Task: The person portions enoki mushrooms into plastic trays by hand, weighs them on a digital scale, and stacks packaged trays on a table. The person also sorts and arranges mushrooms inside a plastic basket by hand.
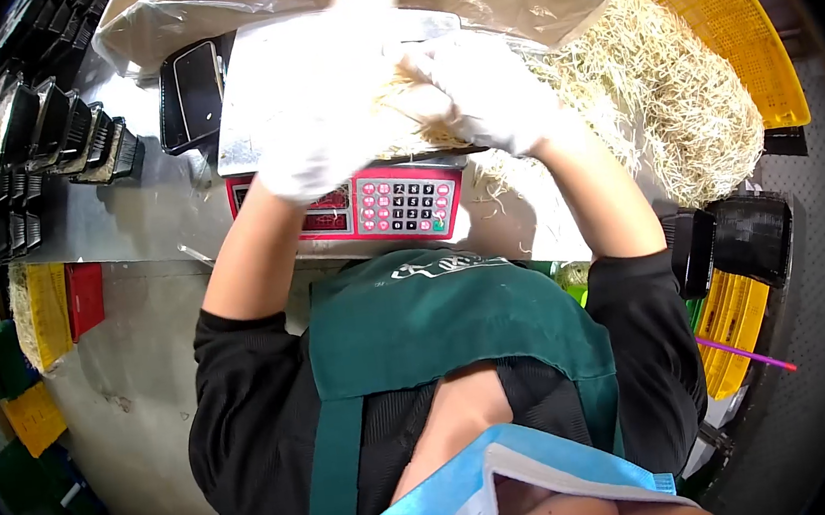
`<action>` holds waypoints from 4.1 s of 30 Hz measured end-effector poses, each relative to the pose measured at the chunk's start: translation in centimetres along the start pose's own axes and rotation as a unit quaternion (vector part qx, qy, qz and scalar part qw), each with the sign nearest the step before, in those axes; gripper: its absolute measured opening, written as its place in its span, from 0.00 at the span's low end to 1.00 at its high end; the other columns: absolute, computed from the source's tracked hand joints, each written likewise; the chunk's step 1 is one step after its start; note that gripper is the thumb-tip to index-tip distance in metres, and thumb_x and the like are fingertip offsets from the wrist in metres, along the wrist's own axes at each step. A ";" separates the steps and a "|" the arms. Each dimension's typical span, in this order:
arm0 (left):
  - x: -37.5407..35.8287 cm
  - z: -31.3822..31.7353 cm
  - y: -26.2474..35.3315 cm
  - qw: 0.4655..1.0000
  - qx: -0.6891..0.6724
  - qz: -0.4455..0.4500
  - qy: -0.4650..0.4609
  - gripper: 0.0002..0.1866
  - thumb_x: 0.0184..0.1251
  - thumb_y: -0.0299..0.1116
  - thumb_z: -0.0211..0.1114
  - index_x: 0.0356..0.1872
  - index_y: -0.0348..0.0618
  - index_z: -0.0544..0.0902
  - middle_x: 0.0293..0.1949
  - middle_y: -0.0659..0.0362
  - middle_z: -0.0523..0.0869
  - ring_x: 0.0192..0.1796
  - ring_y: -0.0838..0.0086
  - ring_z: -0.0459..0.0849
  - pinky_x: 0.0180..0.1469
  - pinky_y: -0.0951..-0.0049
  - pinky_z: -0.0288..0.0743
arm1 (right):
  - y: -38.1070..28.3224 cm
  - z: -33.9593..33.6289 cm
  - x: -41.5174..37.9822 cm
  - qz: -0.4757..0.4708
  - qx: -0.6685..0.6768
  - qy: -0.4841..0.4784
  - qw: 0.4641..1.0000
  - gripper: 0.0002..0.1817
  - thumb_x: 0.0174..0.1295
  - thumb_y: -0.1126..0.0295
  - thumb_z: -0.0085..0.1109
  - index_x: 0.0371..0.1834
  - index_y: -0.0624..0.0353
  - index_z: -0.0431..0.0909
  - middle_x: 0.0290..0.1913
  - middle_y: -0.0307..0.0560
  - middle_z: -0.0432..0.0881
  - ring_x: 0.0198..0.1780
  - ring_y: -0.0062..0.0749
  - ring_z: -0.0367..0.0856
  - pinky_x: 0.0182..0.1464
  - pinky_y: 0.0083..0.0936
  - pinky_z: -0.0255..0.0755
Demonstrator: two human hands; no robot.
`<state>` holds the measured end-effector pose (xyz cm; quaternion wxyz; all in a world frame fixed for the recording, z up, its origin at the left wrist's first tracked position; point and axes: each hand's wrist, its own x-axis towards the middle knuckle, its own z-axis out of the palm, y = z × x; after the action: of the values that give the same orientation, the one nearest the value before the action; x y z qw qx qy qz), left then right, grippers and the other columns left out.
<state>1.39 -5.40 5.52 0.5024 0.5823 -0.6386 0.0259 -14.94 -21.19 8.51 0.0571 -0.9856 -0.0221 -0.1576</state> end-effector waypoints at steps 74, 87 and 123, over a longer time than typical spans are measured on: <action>-0.1 1.5 1.0 0.989 0.014 -0.040 -0.139 0.36 0.57 0.47 0.67 0.63 0.36 0.69 0.59 0.46 0.74 0.61 0.51 0.71 0.64 0.55 0.60 | -4.5 3.0 -0.4 0.230 0.088 0.099 0.964 0.21 0.63 0.62 0.52 0.56 0.60 0.74 0.54 0.60 0.77 0.53 0.52 0.76 0.58 0.42 0.69; 2.1 -1.0 2.8 0.972 0.132 -0.045 -0.190 0.54 0.46 0.59 0.70 0.69 0.33 0.59 0.66 0.44 0.65 0.68 0.49 0.62 0.70 0.51 0.46 | 6.9 -2.1 7.4 0.191 0.056 0.112 0.974 0.19 0.61 0.63 0.59 0.55 0.56 0.78 0.52 0.49 0.82 0.52 0.39 0.79 0.56 0.31 0.71; 4.1 -7.9 3.1 0.846 -0.435 -0.302 -0.061 0.48 0.66 0.64 0.48 0.66 0.22 0.58 0.54 0.37 0.78 0.48 0.61 0.86 0.49 0.71 0.83 | -0.7 -6.9 -1.3 0.235 0.727 0.107 0.636 0.25 0.53 0.81 0.59 0.57 0.78 0.70 0.52 0.57 0.80 0.47 0.34 0.81 0.51 0.24 0.75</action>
<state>4.57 -2.46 13.91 0.6469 0.4688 -0.4069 -0.4429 -18.33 -21.32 14.74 0.7924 -0.5739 0.1086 -0.1758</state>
